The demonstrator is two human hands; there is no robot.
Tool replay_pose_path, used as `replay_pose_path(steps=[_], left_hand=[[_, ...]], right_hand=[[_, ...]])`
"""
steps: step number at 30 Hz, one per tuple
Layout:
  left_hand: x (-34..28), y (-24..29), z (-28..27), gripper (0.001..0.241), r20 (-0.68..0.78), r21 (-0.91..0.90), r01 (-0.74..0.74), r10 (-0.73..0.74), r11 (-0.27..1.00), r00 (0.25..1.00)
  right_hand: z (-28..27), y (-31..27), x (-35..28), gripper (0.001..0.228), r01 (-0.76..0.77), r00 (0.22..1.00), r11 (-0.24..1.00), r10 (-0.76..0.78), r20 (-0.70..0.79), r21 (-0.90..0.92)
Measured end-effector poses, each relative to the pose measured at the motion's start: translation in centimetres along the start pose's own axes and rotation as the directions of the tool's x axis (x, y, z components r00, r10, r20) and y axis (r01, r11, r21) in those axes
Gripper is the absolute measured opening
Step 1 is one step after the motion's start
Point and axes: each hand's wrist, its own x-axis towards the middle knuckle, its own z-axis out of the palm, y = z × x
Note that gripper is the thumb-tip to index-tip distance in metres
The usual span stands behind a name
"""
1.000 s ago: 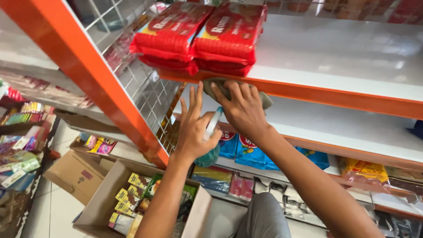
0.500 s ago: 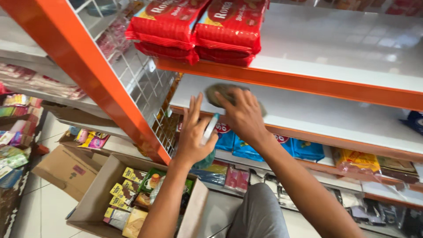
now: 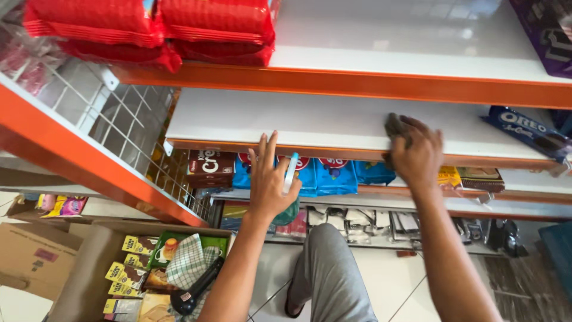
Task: The person scans several food packages using a handheld scanner, wipes a shelf with a cloth and spray, and then places the scanned packages onto the clean shelf.
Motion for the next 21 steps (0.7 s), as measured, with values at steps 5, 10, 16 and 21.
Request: replay_pose_path(steps=[5, 10, 16, 21], left_hand=[[-0.3, 0.4, -0.1, 0.037, 0.009, 0.041, 0.015, -0.015, 0.999, 1.0], [-0.4, -0.1, -0.5, 0.037, 0.069, 0.095, 0.053, -0.059, 0.994, 0.996], [-0.5, -1.2, -1.4, 0.056, 0.041, 0.147, 0.014, -0.02, 0.989, 0.999], [-0.3, -1.9, -2.9, 0.056, 0.156, 0.267, -0.019, -0.023, 0.963, 0.988]], right_hand=[[2.7, -8.3, 1.1, 0.034, -0.185, 0.965, 0.951, 0.128, 0.229, 0.248], [7.6, -18.7, 3.3, 0.036, 0.076, 0.96, 0.822, -0.213, 0.181, 0.564], [8.9, -20.3, 5.4, 0.036, 0.106, 0.921, 0.698, -0.338, 0.195, 0.708], [6.8, -21.7, 3.8, 0.04, 0.069, 0.971, 0.733, -0.205, 0.123, 0.677]])
